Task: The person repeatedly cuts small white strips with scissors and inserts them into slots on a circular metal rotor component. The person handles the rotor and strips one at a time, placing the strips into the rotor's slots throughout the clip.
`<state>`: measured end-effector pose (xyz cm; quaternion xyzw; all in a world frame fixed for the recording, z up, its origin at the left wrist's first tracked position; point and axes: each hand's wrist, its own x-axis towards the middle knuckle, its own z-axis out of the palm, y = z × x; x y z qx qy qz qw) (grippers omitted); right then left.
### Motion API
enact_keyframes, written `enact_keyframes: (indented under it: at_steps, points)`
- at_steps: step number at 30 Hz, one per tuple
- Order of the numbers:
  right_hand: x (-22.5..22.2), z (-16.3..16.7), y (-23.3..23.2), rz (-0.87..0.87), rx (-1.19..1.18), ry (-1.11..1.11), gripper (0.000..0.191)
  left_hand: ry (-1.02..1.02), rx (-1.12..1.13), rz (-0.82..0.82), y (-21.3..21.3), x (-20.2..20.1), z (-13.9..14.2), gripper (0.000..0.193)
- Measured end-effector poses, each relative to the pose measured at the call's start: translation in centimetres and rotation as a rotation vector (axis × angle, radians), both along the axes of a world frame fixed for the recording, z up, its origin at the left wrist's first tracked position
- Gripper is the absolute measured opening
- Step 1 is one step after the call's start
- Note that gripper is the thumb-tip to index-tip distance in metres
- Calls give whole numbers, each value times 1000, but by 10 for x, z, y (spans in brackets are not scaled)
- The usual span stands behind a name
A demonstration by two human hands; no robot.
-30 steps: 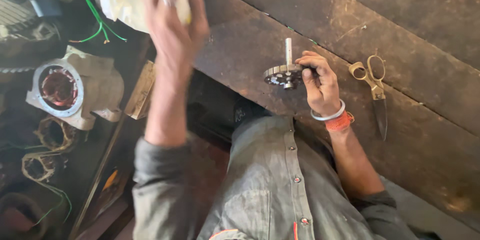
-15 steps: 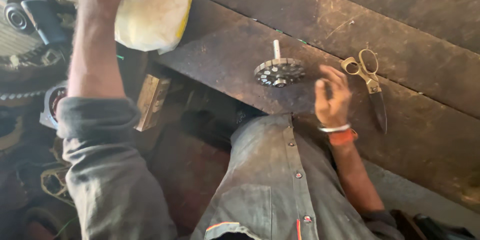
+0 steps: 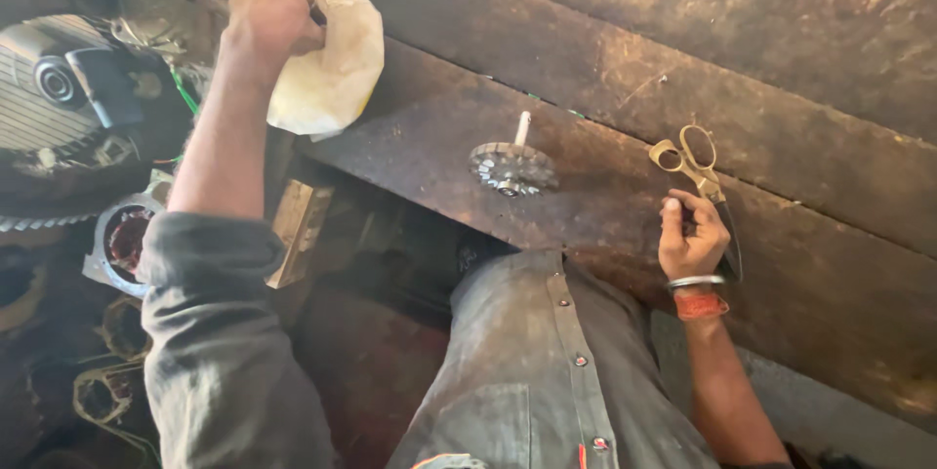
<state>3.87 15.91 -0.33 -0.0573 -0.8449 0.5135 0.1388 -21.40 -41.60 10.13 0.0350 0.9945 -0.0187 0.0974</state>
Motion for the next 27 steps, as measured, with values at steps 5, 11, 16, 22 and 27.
enact_keyframes:
  at_steps: [5,11,16,22,27]
  points:
    - [0,0,1,5,92,43,14,4,211,128,-2,18,42,32]
    - [1,-2,1,17,153,70,15,108,246,81,3,39,76,22]
    - [0,-3,2,5,186,65,15,205,334,116,5,52,102,19]
    - [0,-5,3,6,225,91,15,360,462,74,8,70,130,19]
    - [0,-3,2,4,223,66,14,143,567,246,15,73,129,24]
